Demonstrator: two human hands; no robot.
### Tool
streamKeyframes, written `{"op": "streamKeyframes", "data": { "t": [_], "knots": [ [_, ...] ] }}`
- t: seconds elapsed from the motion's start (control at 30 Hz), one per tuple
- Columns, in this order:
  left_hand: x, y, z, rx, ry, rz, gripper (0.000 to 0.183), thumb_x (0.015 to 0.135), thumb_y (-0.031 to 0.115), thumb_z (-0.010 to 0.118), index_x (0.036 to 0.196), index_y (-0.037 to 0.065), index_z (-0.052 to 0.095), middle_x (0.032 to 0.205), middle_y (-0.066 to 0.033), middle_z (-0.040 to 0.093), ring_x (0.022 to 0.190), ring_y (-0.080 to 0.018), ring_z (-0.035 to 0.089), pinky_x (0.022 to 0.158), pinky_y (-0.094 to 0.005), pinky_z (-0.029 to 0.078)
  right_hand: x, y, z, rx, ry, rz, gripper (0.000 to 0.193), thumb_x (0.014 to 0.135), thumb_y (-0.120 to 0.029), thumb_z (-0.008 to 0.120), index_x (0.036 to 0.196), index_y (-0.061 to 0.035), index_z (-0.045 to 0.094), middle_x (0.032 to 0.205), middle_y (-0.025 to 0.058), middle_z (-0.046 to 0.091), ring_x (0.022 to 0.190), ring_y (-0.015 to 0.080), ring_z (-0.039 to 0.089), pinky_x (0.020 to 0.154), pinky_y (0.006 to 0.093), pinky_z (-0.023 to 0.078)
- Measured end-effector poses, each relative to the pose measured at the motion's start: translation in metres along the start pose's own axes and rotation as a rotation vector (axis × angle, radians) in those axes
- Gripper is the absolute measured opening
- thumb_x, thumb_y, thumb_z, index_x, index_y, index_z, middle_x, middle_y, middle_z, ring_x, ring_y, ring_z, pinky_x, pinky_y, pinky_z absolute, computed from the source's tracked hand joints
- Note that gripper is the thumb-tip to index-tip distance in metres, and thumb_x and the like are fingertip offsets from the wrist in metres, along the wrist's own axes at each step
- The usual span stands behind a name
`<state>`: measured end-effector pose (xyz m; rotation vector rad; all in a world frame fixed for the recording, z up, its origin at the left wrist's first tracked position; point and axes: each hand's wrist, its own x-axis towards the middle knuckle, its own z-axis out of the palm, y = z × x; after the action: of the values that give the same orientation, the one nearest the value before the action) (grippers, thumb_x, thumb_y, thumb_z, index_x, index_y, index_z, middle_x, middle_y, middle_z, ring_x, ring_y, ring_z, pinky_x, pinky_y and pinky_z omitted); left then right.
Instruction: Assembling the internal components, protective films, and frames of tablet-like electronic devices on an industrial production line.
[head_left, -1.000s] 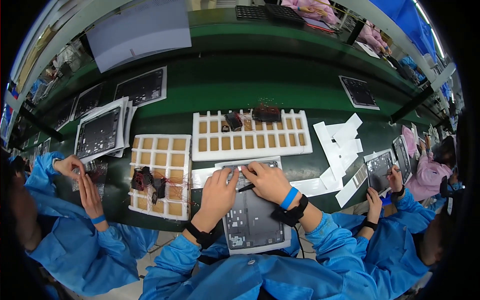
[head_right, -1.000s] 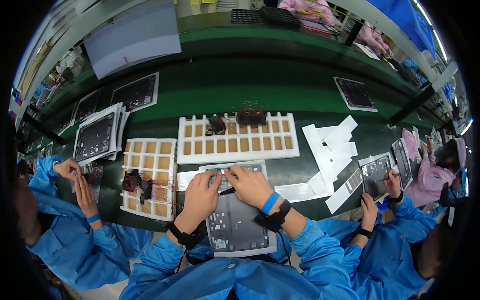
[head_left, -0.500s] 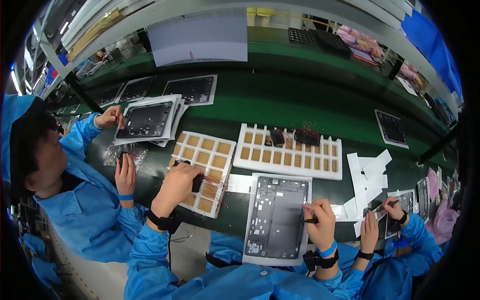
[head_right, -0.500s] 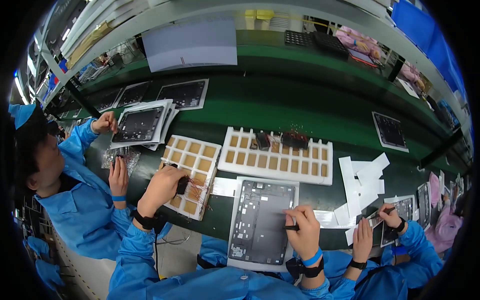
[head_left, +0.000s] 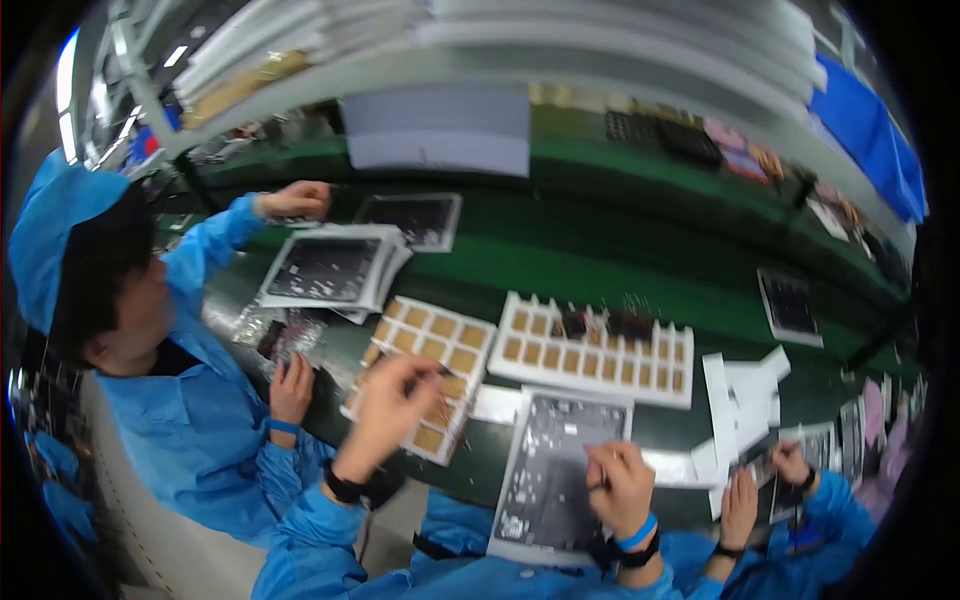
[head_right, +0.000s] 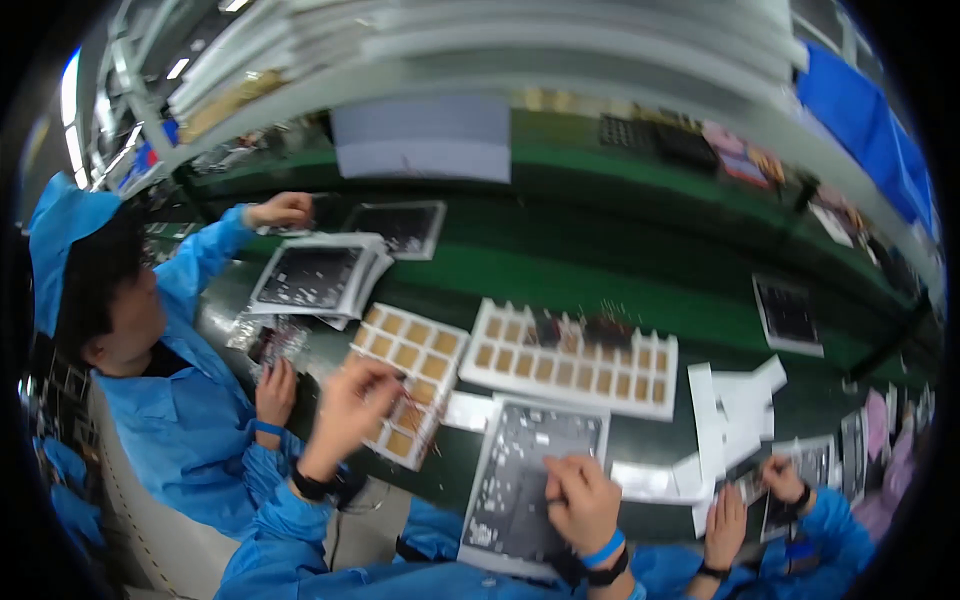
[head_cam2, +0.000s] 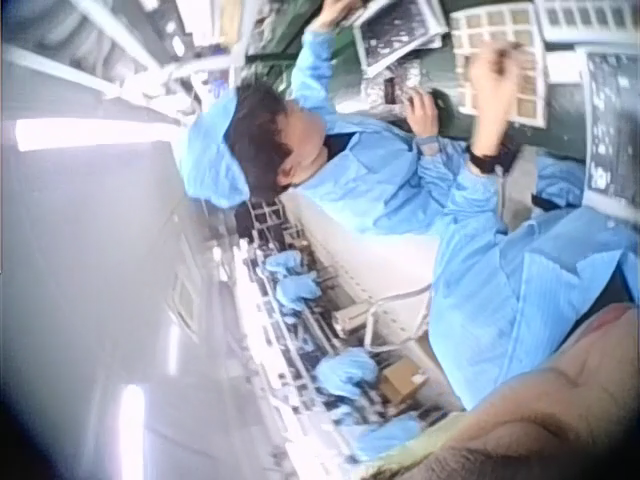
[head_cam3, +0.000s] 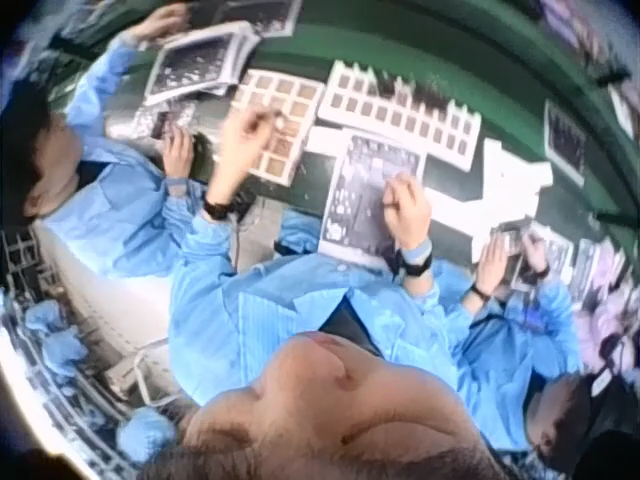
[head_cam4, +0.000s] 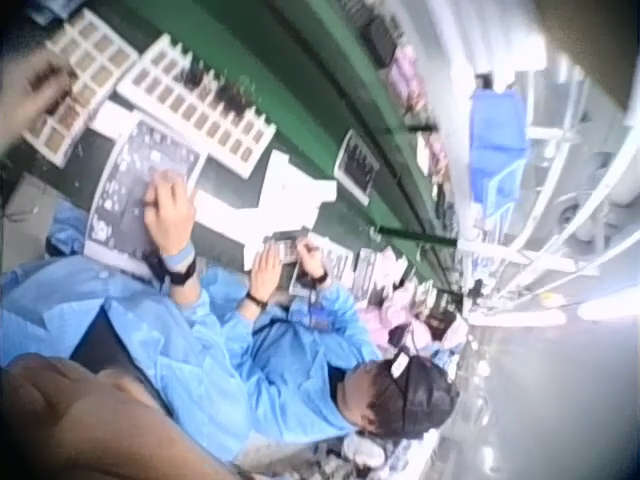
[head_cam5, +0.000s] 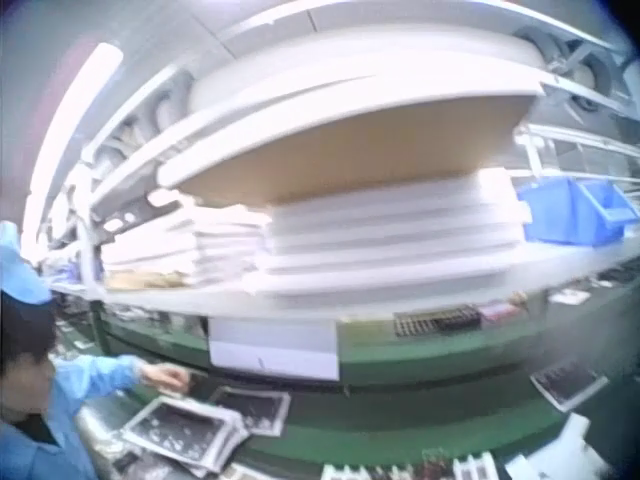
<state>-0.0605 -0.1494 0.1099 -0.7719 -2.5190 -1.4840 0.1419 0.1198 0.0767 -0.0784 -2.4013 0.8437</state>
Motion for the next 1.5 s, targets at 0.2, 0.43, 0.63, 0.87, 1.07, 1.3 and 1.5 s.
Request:
{"op": "streamKeyframes", "data": {
  "t": [0.2,0.43,0.63,0.87,1.07,1.3,1.5],
  "knots": [
    [-0.054,0.032,0.1,-0.404,-0.542,-0.154,0.024,0.096,0.017,0.071,0.115,0.002,0.068,0.093,-0.0081,0.072,0.083,-0.0129,0.067,0.073,-0.0299,0.053,0.004,-0.021,0.014,0.032,-0.128,-0.116,0.029,0.083,0.001,0.072,0.111,-0.0017,0.073,0.1,0.0157,0.074,0.077,0.0243,0.073,0.062,0.033,0.056],
    [-0.043,0.035,0.109,-0.211,-0.34,0.175,0.028,0.092,0.01,0.07,0.119,0.003,0.065,0.103,-0.0153,0.07,0.088,-0.0273,0.072,0.075,-0.0362,0.057,0.002,0.014,0.051,0.405,-0.126,0.382,0.022,0.089,-0.004,0.074,0.111,-0.0014,0.072,0.082,0.004,0.07,0.059,0.0078,0.053,0.055,0.0222,0.041],
    [-0.031,0.008,0.089,0.05,-0.16,0.268,0.036,0.088,0.013,0.074,0.12,0.001,0.06,0.112,-0.0182,0.065,0.107,-0.0337,0.063,0.094,-0.0414,0.05,0.007,0.018,0.064,0.962,0.106,0.679,0.014,0.098,-0.01,0.07,0.107,-0.0015,0.064,0.08,-0.006,0.06,0.061,0.0,0.041,0.052,0.0203,0.032],
    [-0.019,-0.023,0.049,0.227,-0.051,0.169,0.018,0.086,0.005,0.069,0.104,0.001,0.067,0.105,-0.0158,0.067,0.1,-0.0359,0.062,0.089,-0.0429,0.049,0.025,0.025,0.04,1.113,-0.002,0.693,0.021,0.102,-0.013,0.063,0.117,-0.0007,0.054,0.094,0.0054,0.07,0.06,0.0025,0.046,0.052,0.0198,0.036],
    [-0.019,0.032,0.082,-0.498,-0.401,-0.128,0.033,0.096,0.008,0.068,0.126,-0.003,0.06,0.108,-0.011,0.073,0.089,-0.0127,0.068,0.078,-0.027,0.054,0.031,0.017,0.041,1.002,-0.266,0.637,0.032,0.099,-0.014,0.068,0.126,0.0013,0.065,0.093,0.0001,0.07,0.087,0.005,0.06,0.079,0.0226,0.049],
    [-0.019,0.027,0.136,-0.838,-0.611,-0.492,0.016,0.099,0.005,0.064,0.114,0.0,0.062,0.087,-0.0045,0.07,0.077,-0.0104,0.068,0.068,-0.0222,0.053,0.016,0.008,0.017,0.422,-0.023,0.324,0.039,0.088,-0.01,0.076,0.125,-0.0097,0.065,0.089,0.009,0.072,0.079,0.0239,0.072,0.069,0.0358,0.057],
    [-0.021,0.025,0.168,-0.863,-0.711,-0.629,0.015,0.099,0.009,0.066,0.11,0.0,0.062,0.087,-0.0069,0.07,0.073,-0.0115,0.066,0.067,-0.0249,0.053,-0.006,0.046,0.002,-0.09,-0.001,-0.057,0.028,0.077,-0.001,0.076,0.104,-0.0096,0.076,0.085,0.0049,0.071,0.072,0.0215,0.071,0.061,0.0327,0.057]
  ]
}}
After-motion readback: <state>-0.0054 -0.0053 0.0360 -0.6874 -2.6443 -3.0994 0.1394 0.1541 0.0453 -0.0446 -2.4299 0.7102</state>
